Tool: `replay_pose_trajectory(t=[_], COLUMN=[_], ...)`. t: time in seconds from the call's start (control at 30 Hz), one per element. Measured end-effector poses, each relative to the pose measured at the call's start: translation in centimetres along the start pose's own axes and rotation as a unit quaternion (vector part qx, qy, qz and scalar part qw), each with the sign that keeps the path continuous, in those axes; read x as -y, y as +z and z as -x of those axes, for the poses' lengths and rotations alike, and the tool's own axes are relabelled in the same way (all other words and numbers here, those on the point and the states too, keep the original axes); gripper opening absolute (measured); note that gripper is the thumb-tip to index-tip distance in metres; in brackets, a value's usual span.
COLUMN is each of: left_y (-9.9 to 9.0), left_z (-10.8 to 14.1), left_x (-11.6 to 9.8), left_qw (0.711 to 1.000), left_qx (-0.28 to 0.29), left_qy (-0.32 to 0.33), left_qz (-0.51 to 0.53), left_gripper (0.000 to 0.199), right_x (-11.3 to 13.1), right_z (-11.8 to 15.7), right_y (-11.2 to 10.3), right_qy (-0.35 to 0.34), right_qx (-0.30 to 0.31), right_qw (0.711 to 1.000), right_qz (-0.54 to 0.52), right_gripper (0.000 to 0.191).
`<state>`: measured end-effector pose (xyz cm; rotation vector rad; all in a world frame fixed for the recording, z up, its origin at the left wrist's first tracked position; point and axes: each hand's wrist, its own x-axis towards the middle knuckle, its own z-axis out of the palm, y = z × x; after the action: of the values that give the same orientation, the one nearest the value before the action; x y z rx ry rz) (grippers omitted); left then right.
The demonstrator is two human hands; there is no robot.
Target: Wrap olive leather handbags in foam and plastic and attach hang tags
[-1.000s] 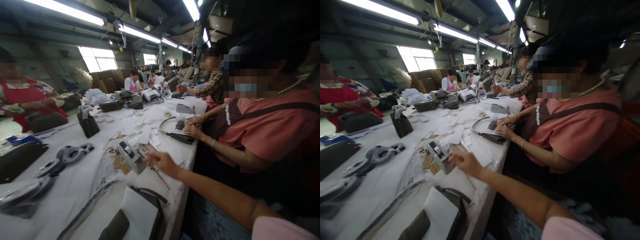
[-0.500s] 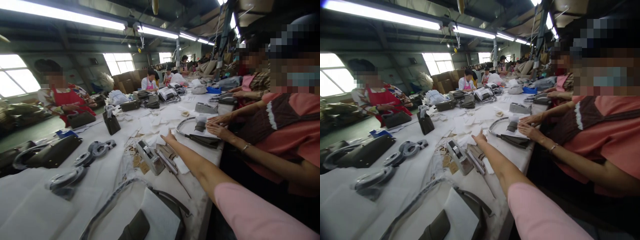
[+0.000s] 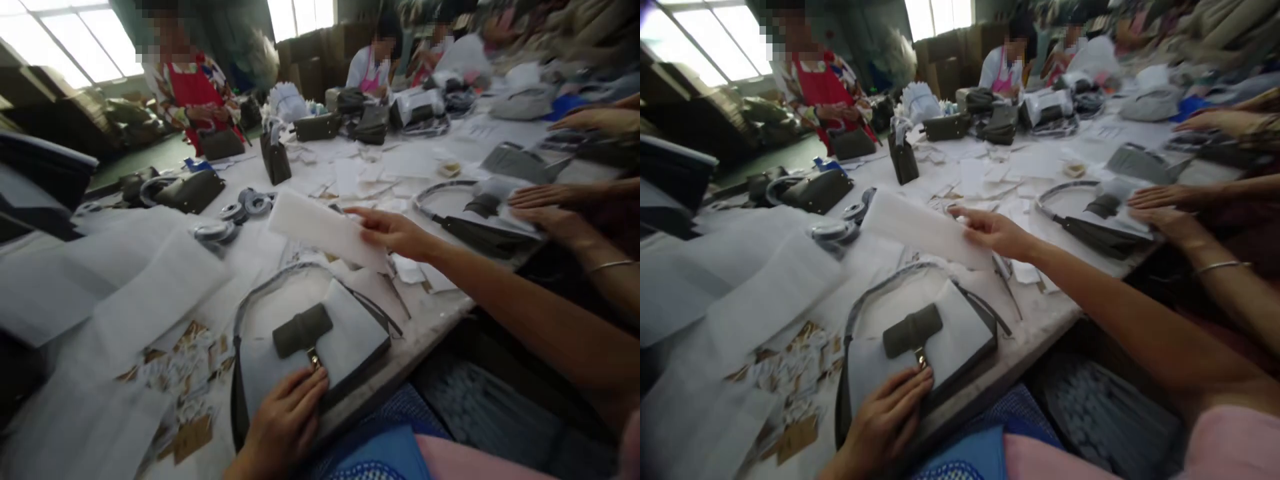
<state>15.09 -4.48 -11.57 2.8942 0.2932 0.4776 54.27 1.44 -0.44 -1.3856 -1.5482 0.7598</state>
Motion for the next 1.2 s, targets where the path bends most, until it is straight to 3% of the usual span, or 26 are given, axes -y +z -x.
replay_pose_trajectory(t=[0.1,0.2,0.27,0.37,0.43,0.63,0.73,0.97,1.1,1.2], left_y=[-0.3,-0.5,-0.6,-0.8,-0.7,0.0,0.1,0.2,-0.3,-0.9], left_z=[0.0,-0.3,-0.4,-0.6,-0.5,0.3,0.5,0.5,0.8,0.4], left_x=[-0.6,-0.8,-0.8,-1.0,-1.0,-1.1,-1.3,-1.4,-1.8,-1.8], left_qw=[0.999,0.999,0.998,0.998,0.998,0.999,0.997,0.998,0.996,0.987], left_qx=[0.012,0.014,0.011,0.001,-0.005,-0.004,-0.002,-0.001,-0.073,-0.148], left_qy=[-0.031,-0.034,-0.038,-0.042,-0.039,-0.050,-0.075,-0.048,0.003,0.001], left_qz=[0.027,0.037,0.044,0.050,0.048,0.018,0.012,-0.035,-0.060,-0.056], left_gripper=[0.050,0.050,0.049,0.046,0.045,0.048,0.048,0.048,0.046,0.059], right_x=[2.3,2.3,1.5,0.8,1.3,3.3,2.1,0.2,0.4,0.2], right_z=[3.8,6.5,7.2,7.3,7.1,8.5,10.0,11.0,10.8,10.8], right_y=[5.2,9.8,11.5,11.9,11.5,12.0,13.1,13.8,13.7,13.7], right_qy=[-0.114,-0.189,-0.216,-0.229,-0.236,-0.259,-0.253,-0.253,-0.267,-0.286], right_qx=[0.210,0.259,0.277,0.316,0.317,0.271,0.294,0.312,0.305,0.290], right_qw=[0.969,0.920,0.892,0.861,0.853,0.870,0.862,0.856,0.847,0.831], right_qz=[0.068,0.227,0.285,0.326,0.342,0.320,0.326,0.326,0.345,0.378], right_gripper=[0.040,0.044,0.048,0.063,0.058,0.042,0.044,0.051,0.042,0.040])
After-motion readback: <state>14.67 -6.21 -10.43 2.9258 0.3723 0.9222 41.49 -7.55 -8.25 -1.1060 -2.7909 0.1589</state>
